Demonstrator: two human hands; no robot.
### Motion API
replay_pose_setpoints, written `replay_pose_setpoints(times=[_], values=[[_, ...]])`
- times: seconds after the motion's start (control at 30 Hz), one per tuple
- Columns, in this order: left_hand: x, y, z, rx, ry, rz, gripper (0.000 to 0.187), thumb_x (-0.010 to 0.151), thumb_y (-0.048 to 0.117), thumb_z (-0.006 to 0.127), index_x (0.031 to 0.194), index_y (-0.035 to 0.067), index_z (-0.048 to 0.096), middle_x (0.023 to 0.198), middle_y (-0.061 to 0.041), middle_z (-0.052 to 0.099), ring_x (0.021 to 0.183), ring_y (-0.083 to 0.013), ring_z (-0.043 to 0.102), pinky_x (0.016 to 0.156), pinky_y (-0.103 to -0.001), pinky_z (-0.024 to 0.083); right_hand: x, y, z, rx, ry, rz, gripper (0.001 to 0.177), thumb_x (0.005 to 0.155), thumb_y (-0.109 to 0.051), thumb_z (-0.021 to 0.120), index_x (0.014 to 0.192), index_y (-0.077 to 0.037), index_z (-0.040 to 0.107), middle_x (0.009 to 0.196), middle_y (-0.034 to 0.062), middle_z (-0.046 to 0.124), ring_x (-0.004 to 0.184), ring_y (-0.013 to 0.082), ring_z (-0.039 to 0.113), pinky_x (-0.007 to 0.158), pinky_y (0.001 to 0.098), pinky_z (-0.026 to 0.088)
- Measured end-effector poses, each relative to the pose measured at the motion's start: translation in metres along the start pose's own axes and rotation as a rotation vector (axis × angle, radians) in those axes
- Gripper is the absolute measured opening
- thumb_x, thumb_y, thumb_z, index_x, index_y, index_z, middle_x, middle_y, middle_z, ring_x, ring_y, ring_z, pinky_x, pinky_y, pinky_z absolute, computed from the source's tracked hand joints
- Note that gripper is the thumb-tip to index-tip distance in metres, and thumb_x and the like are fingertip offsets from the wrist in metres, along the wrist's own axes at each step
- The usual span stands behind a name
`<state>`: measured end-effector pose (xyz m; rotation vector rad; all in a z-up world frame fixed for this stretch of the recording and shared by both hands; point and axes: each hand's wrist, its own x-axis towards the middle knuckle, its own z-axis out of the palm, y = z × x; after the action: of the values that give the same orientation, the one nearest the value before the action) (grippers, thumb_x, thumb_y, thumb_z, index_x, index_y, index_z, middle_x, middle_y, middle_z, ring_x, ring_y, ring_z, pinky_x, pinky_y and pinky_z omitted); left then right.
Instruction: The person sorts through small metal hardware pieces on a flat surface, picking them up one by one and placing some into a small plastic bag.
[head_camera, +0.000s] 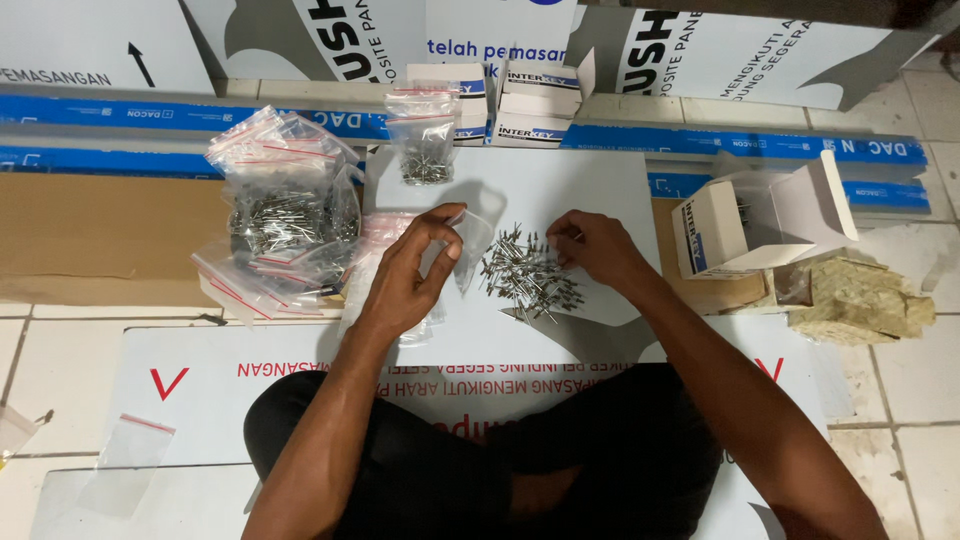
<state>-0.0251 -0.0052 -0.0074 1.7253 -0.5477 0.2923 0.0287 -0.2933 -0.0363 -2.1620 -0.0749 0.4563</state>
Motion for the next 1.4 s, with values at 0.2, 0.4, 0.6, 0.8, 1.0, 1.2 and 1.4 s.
replay_pose_setpoints(times=[0.2,0.4,0.6,0.8,1.0,1.2,1.4], values=[[0.002,0.018,-0.002,0.014,-0.001,0.009,0.002,0.101,0.005,0.059,0.101,0.007,0.06,0.133,-0.02,0.061,0.124,-0.0422,0.06,0.104,-0.056,0.046,-0.001,-0.005,-0.007,-0.11,0.06,-0.087,0.025,0.103,-0.02,0.06,0.123,-0.005,0.066,0.103,0.0173,0.068,0.09,0.0249,0.071,0.079,0.0425,0.059],[0.001,0.015,-0.003,0.053,-0.006,0.009,0.002,0.1,0.006,0.061,0.101,0.007,0.061,0.135,-0.02,0.061,0.125,-0.042,0.06,0.104,-0.055,0.047,-0.011,-0.04,-0.011,-0.337,-0.013,-0.071,0.027,0.102,-0.017,0.057,0.122,-0.002,0.065,0.102,0.0185,0.07,0.086,0.0272,0.071,0.077,0.0448,0.059],[0.0,0.016,-0.002,0.035,-0.014,0.011,0.003,0.1,0.005,0.06,0.101,0.007,0.062,0.134,-0.021,0.061,0.125,-0.0421,0.06,0.104,-0.056,0.046,0.013,-0.002,0.017,-0.473,-0.063,0.001,0.03,0.099,-0.021,0.056,0.121,-0.003,0.063,0.104,0.0223,0.071,0.087,0.0352,0.072,0.076,0.0512,0.06],[0.0,0.017,-0.004,0.04,-0.011,0.006,0.003,0.1,0.005,0.06,0.101,0.007,0.062,0.134,-0.021,0.062,0.125,-0.0421,0.059,0.104,-0.056,0.046,0.012,-0.008,0.029,-0.644,-0.083,0.0,0.024,0.099,-0.022,0.053,0.119,-0.009,0.057,0.1,0.0167,0.069,0.086,0.0344,0.072,0.073,0.0509,0.059],[-0.004,0.005,-0.004,0.101,-0.022,0.044,0.004,0.101,0.01,0.061,0.102,0.009,0.065,0.128,-0.018,0.068,0.126,-0.0391,0.06,0.103,-0.053,0.048,-0.003,-0.029,0.008,-0.301,0.009,-0.092,0.039,0.093,-0.019,0.061,0.132,-0.013,0.06,0.106,0.0185,0.071,0.101,0.0382,0.07,0.084,0.0535,0.053],[0.0,0.007,0.0,0.136,-0.033,0.074,0.005,0.102,0.01,0.059,0.1,0.009,0.064,0.114,-0.015,0.073,0.125,-0.0361,0.062,0.102,-0.051,0.049,-0.02,-0.102,0.02,0.225,0.211,-0.549,0.025,0.094,-0.013,0.075,0.117,-0.007,0.068,0.097,0.0119,0.072,0.086,0.0185,0.065,0.078,0.0333,0.054],[-0.006,-0.014,0.001,0.189,-0.037,0.084,0.005,0.099,0.009,0.063,0.102,0.011,0.066,0.11,-0.011,0.075,0.122,-0.0338,0.064,0.1,-0.048,0.051,-0.023,-0.103,0.04,-0.304,0.189,-0.61,0.02,0.088,-0.015,0.075,0.107,-0.019,0.07,0.095,0.0014,0.073,0.09,0.0213,0.066,0.08,0.0353,0.052]])
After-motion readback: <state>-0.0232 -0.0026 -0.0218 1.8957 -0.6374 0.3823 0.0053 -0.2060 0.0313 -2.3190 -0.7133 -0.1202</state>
